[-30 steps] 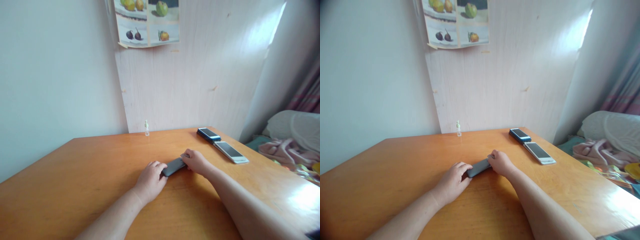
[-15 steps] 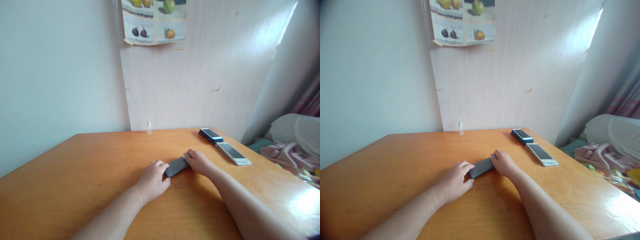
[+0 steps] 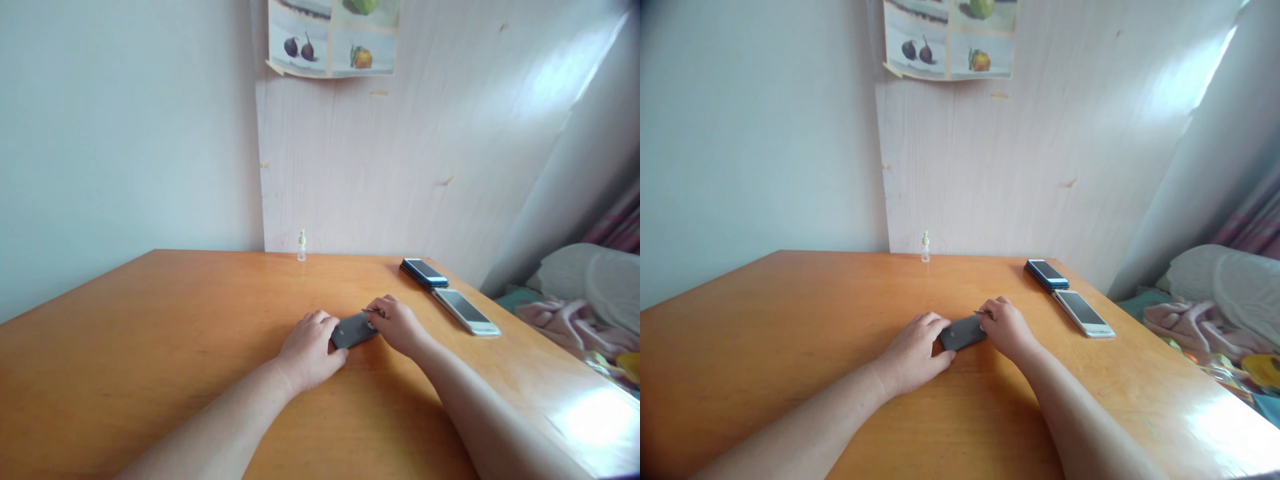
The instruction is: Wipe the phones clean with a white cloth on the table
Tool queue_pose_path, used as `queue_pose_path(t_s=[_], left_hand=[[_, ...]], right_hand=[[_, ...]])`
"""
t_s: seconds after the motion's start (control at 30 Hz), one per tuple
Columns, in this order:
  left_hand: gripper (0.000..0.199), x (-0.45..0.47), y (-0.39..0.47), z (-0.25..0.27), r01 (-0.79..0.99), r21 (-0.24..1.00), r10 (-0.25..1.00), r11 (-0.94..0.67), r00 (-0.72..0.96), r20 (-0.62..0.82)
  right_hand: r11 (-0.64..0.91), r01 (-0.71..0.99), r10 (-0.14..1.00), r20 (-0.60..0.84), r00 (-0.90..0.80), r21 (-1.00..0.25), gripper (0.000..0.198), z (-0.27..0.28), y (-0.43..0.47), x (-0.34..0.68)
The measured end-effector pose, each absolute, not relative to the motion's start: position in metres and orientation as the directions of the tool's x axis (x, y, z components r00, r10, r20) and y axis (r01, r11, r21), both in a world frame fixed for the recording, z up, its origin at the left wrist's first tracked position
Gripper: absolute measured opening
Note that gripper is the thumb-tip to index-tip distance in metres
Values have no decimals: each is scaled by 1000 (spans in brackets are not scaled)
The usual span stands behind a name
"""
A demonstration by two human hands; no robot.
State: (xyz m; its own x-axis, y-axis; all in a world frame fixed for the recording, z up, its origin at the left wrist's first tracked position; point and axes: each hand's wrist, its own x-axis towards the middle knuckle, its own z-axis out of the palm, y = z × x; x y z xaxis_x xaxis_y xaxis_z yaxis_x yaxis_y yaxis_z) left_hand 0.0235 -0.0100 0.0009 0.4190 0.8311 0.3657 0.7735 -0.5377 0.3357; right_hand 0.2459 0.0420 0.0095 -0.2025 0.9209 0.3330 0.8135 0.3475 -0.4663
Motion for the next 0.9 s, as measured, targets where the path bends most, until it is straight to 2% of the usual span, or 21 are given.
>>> queue_pose_path(t_s=[0.07,0.23,0.3,0.4,0.47,0.53,0.67,0.8,0.9], left_hand=[[39,25,-10,0,791,327,839,-517,395,373],[40,26,-9,-1,822,320,861,-471,349,369],[41,27,-8,-1,825,334,871,-455,335,360],[47,27,-6,-3,821,359,879,-443,319,355],[49,27,-6,-4,823,367,883,-434,308,355],[48,28,-5,-4,825,368,884,-428,300,358],[48,29,-4,-5,822,364,879,-438,307,366],[48,29,-5,-4,821,367,877,-438,300,375],[41,29,-6,-1,832,363,890,-420,299,344]], right_hand=[[330,851,921,339,-194,-408,11,5,46,248],[383,879,903,315,-292,-284,18,12,31,235],[468,839,877,261,-403,-279,22,20,13,223],[663,680,744,176,-644,-313,33,29,-7,211],[711,637,693,137,-708,-299,40,27,-8,212],[671,692,734,108,-671,-265,43,19,4,221],[482,841,876,115,-469,-247,45,0,33,241],[436,842,900,179,-398,-318,46,-1,38,246],[369,872,922,241,-302,-320,40,8,37,250]])
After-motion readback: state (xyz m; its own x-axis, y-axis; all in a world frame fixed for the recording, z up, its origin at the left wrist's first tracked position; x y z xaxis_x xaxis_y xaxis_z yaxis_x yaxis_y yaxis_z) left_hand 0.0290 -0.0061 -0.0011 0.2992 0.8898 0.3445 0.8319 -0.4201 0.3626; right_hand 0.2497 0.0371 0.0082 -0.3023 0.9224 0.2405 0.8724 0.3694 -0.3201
